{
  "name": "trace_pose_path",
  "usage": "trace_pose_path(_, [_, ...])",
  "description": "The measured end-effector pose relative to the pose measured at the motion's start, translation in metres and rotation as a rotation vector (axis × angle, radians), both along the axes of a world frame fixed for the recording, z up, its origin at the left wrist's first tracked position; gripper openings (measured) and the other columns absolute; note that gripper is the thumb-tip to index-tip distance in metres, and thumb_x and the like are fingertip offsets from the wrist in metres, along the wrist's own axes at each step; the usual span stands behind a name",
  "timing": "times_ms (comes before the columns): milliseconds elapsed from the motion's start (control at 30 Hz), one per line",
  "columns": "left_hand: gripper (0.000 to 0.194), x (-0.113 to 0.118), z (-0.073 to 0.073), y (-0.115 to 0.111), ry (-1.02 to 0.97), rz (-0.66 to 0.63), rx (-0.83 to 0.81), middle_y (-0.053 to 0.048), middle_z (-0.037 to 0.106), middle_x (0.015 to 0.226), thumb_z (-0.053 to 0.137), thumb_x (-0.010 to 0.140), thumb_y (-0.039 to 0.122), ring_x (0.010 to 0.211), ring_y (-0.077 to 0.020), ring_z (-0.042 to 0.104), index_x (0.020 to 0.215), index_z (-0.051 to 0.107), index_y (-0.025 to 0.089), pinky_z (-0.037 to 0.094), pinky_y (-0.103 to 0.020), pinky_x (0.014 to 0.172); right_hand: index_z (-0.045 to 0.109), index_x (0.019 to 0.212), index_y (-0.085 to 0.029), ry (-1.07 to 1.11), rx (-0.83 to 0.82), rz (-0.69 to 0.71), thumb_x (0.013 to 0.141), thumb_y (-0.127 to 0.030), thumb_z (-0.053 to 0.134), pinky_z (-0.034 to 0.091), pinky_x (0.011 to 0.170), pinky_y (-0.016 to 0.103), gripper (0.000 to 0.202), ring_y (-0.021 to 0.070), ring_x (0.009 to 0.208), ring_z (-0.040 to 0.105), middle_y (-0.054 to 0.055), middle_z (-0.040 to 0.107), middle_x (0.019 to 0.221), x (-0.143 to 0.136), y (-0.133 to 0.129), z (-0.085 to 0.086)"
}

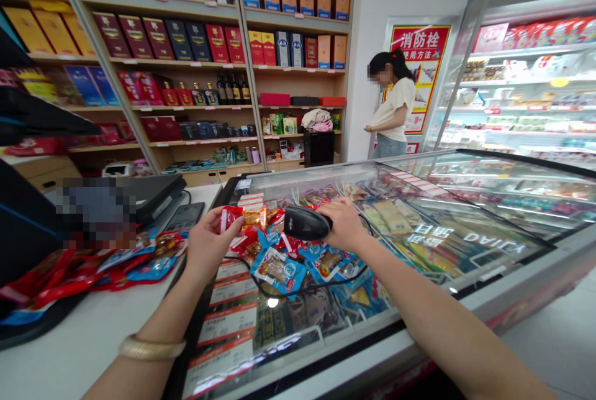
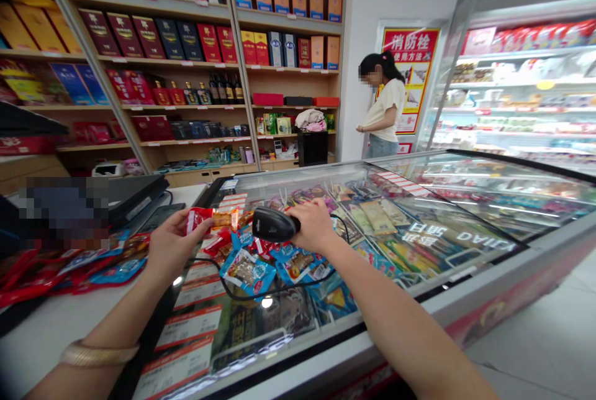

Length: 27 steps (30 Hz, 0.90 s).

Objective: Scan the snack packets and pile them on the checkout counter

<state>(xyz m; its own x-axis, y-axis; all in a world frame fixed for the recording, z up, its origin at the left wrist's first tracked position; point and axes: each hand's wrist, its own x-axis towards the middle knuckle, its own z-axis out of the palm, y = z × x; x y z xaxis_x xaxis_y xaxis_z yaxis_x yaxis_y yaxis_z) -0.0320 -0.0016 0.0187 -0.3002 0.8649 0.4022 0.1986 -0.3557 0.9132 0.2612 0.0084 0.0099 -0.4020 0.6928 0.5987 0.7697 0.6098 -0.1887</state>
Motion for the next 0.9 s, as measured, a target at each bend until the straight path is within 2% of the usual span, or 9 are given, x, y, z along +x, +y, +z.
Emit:
trace_pose_path(200, [0.041, 0.002, -0.009, 0.007, 0.082, 0.01, 0.106, -0.007, 0.075, 0.093, 0.075, 0.068, 0.046, 0.081, -0.0223, 0.073, 0.098, 0.065, 0.019, 0.06, -0.036, 0.079, 0.074, 0.096, -0.023, 0.083, 0.078, -0.061, 0.07, -0.03, 0.068, 0.03, 0.088, 0.038, 0.028, 0.0249, 0.092, 0.067, 0.008, 0.079, 0.096, 0.006, 0.007, -0.004])
trace_pose_path(333, [0.024, 0.018, -0.022, 0.012, 0.381, -0.016, 0.256, -0.008, 0.076, 0.102, 0.062, 0.083, 0.039, 0.097, -0.024, 0.073, 0.099, 0.068, 0.022, 0.057, -0.04, 0.094, 0.074, 0.096, -0.022, 0.147, 0.122, -0.168, 0.07, -0.033, 0.07, 0.033, 0.085, 0.037, 0.029, 0.0264, 0.092, 0.068, 0.009, 0.079, 0.098, 0.017, 0.016, -0.007])
trace_pose_path(467, [0.026, 0.038, -0.037, 0.015, 0.752, -0.244, 0.322, -0.01, 0.076, 0.12, 0.053, 0.092, 0.031, 0.116, -0.0254, 0.069, 0.107, 0.073, 0.024, 0.053, -0.045, 0.105, 0.074, 0.095, -0.022, 0.18, 0.141, -0.224, 0.07, -0.035, 0.07, 0.036, 0.084, 0.035, 0.028, 0.0277, 0.093, 0.068, 0.009, 0.079, 0.097, 0.026, 0.024, -0.011])
trace_pose_path(533, [0.032, 0.043, -0.042, 0.015, 0.897, -0.369, 0.351, -0.012, 0.07, 0.134, 0.053, 0.094, 0.031, 0.13, -0.0271, 0.062, 0.118, 0.073, 0.023, 0.045, -0.051, 0.115, 0.074, 0.094, -0.023, 0.186, 0.15, -0.233, 0.071, -0.035, 0.069, 0.037, 0.084, 0.035, 0.026, 0.0276, 0.093, 0.068, 0.008, 0.079, 0.095, 0.028, 0.026, -0.013])
trace_pose_path(600, [0.042, 0.044, -0.043, 0.014, 0.982, -0.397, 0.367, -0.013, 0.062, 0.146, 0.052, 0.095, 0.034, 0.141, -0.0285, 0.052, 0.133, 0.066, 0.022, 0.036, -0.055, 0.121, 0.075, 0.094, -0.023, 0.183, 0.147, -0.235, 0.072, -0.035, 0.069, 0.038, 0.085, 0.035, 0.025, 0.0275, 0.092, 0.068, 0.008, 0.079, 0.093, 0.029, 0.027, -0.014])
trace_pose_path(667, [0.048, 0.039, -0.04, 0.012, 0.997, -0.334, 0.379, -0.013, 0.057, 0.151, 0.05, 0.097, 0.035, 0.144, -0.0282, 0.047, 0.143, 0.059, 0.022, 0.035, -0.054, 0.122, 0.075, 0.095, -0.023, 0.173, 0.135, -0.233, 0.073, -0.034, 0.069, 0.038, 0.085, 0.035, 0.025, 0.0275, 0.092, 0.069, 0.008, 0.079, 0.094, 0.029, 0.027, -0.014])
trace_pose_path(733, [0.047, 0.031, -0.034, 0.012, 0.973, -0.223, 0.39, -0.014, 0.06, 0.147, 0.048, 0.097, 0.033, 0.14, -0.0276, 0.052, 0.141, 0.06, 0.022, 0.039, -0.051, 0.119, 0.075, 0.096, -0.023, 0.16, 0.119, -0.232, 0.073, -0.034, 0.07, 0.038, 0.086, 0.036, 0.026, 0.0279, 0.094, 0.069, 0.009, 0.079, 0.097, 0.028, 0.026, -0.013])
trace_pose_path(800, [0.044, 0.018, -0.025, 0.013, 0.954, -0.077, 0.378, -0.015, 0.066, 0.138, 0.049, 0.095, 0.031, 0.133, -0.0288, 0.057, 0.133, 0.066, 0.02, 0.04, -0.051, 0.116, 0.075, 0.097, -0.022, 0.152, 0.107, -0.232, 0.071, -0.034, 0.072, 0.037, 0.086, 0.037, 0.028, 0.0286, 0.095, 0.069, 0.01, 0.079, 0.1, 0.028, 0.025, -0.012])
trace_pose_path(900, [0.041, -0.009, -0.007, 0.012, 0.932, 0.215, 0.282, -0.017, 0.069, 0.129, 0.05, 0.089, 0.03, 0.128, -0.0333, 0.059, 0.123, 0.07, 0.018, 0.035, -0.056, 0.116, 0.075, 0.096, -0.022, 0.15, 0.11, -0.225, 0.07, -0.035, 0.074, 0.037, 0.086, 0.037, 0.029, 0.0286, 0.094, 0.069, 0.01, 0.079, 0.101, 0.027, 0.025, -0.012])
